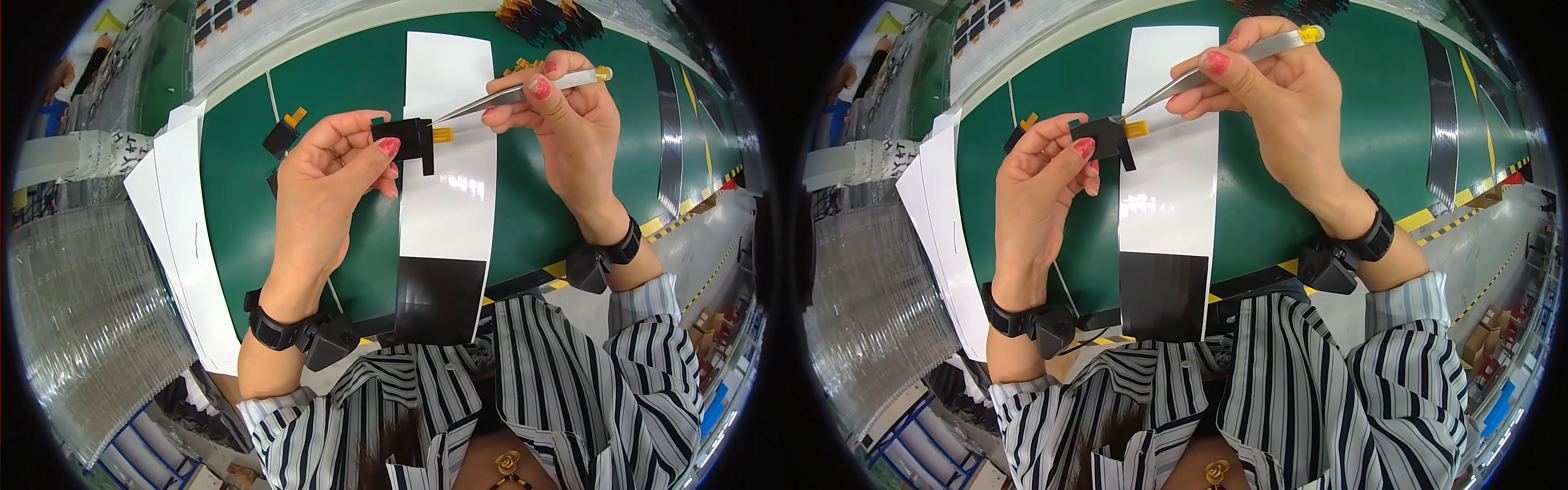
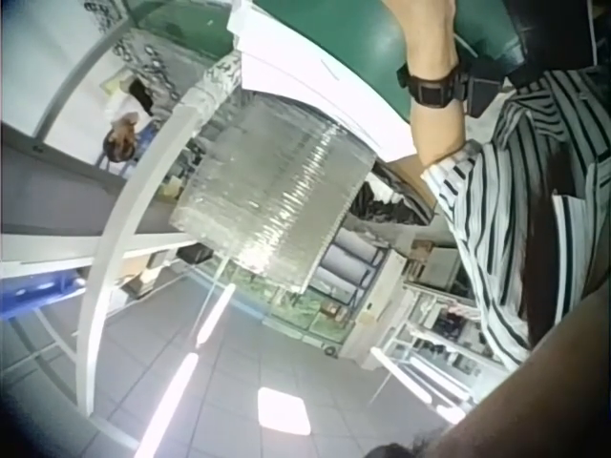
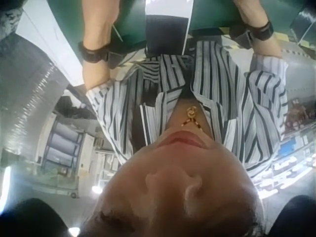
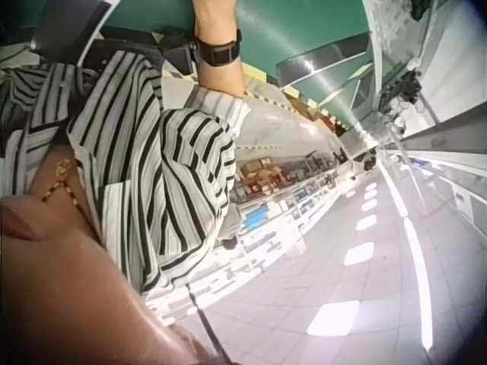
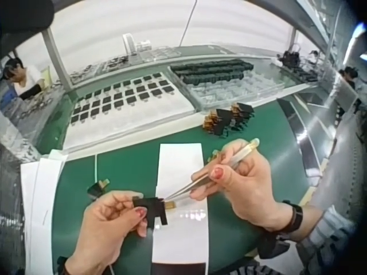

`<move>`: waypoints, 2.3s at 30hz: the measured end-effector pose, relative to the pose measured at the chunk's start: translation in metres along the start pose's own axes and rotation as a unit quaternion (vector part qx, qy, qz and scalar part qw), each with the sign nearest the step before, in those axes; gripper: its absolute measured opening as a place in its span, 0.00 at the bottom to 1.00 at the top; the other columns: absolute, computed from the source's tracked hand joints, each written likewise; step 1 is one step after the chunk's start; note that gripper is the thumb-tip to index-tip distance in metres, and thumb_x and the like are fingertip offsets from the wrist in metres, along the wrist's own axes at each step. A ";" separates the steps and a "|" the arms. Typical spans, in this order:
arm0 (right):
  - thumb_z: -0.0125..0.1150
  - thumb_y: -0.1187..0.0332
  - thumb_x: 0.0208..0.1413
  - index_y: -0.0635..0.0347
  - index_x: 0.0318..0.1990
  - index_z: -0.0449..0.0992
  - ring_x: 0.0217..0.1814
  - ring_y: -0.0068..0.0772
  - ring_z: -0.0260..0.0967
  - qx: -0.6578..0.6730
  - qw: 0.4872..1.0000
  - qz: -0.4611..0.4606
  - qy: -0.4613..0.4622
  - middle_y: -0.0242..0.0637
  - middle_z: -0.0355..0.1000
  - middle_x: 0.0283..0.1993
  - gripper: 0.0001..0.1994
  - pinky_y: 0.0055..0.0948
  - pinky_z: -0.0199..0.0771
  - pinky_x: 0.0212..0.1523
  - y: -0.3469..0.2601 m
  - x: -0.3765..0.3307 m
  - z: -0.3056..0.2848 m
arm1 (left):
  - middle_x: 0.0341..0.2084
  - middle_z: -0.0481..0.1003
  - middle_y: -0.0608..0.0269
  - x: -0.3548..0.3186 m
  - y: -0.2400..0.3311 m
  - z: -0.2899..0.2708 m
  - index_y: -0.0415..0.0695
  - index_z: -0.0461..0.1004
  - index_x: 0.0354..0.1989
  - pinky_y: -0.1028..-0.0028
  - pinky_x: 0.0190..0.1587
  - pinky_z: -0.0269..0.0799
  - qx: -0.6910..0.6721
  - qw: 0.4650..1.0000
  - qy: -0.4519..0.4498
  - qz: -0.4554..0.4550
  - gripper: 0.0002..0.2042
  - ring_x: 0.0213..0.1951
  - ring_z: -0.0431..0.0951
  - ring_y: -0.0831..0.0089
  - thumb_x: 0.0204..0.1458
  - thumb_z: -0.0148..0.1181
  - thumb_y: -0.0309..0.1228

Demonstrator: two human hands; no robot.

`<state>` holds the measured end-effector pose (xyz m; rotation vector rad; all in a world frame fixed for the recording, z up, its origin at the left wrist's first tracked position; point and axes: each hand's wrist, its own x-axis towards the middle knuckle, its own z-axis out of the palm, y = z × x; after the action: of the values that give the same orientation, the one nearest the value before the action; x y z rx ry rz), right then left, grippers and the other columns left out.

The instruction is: The person uses tweezers to peel a black adhesive strip from a backing sheet, applies it to a small electronic component, and then places the finished component onto a tray.

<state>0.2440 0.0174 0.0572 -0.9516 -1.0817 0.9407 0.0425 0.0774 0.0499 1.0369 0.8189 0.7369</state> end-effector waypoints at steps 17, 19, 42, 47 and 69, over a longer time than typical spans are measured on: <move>0.44 0.73 0.56 0.62 0.37 0.59 0.31 0.39 0.72 0.002 1.000 0.003 0.007 0.53 0.68 0.36 0.04 0.29 0.74 0.33 0.001 0.001 0.000 | 0.24 0.70 0.64 0.000 0.000 0.001 0.36 0.68 0.38 0.81 0.24 0.64 0.006 1.000 -0.011 -0.012 0.08 0.21 0.68 0.80 0.48 0.51 0.20; 0.43 0.73 0.56 0.63 0.38 0.59 0.31 0.38 0.72 -0.010 1.000 0.004 0.015 0.53 0.68 0.36 0.05 0.28 0.74 0.32 0.002 0.001 0.000 | 0.24 0.70 0.64 0.000 0.000 0.000 0.36 0.68 0.38 0.81 0.24 0.64 0.006 1.000 -0.014 -0.014 0.09 0.21 0.68 0.80 0.48 0.51 0.20; 0.54 0.80 0.47 0.66 0.34 0.72 0.18 0.11 0.50 -0.295 0.948 -0.116 -0.001 0.30 0.65 0.27 0.05 0.14 0.47 0.17 0.008 -0.019 0.033 | 0.32 0.72 0.52 -0.009 -0.005 0.021 0.40 0.61 0.29 0.63 0.46 0.70 -0.234 0.966 -0.078 -0.074 0.05 0.41 0.73 0.56 0.48 0.46 0.16; 0.54 0.80 0.46 0.67 0.31 0.71 0.18 0.11 0.51 -0.264 0.963 -0.059 0.003 0.30 0.64 0.26 0.03 0.14 0.47 0.16 0.003 -0.020 0.036 | 0.30 0.71 0.56 -0.009 -0.005 0.020 0.40 0.63 0.28 0.71 0.42 0.72 -0.197 0.975 -0.084 -0.065 0.04 0.37 0.75 0.65 0.48 0.50 0.17; 0.51 0.80 0.47 0.67 0.30 0.69 0.21 0.13 0.52 -0.252 0.966 0.008 -0.055 0.31 0.64 0.28 0.02 0.15 0.51 0.20 -0.002 -0.020 0.034 | 0.25 0.72 0.69 -0.019 -0.001 0.022 0.36 0.72 0.29 0.84 0.32 0.64 0.069 0.994 0.034 0.078 0.03 0.28 0.68 0.84 0.44 0.57 0.20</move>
<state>0.2070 0.0031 0.0598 -1.3338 -1.4471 0.7487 0.0522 0.0513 0.0592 1.2148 0.8640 0.8619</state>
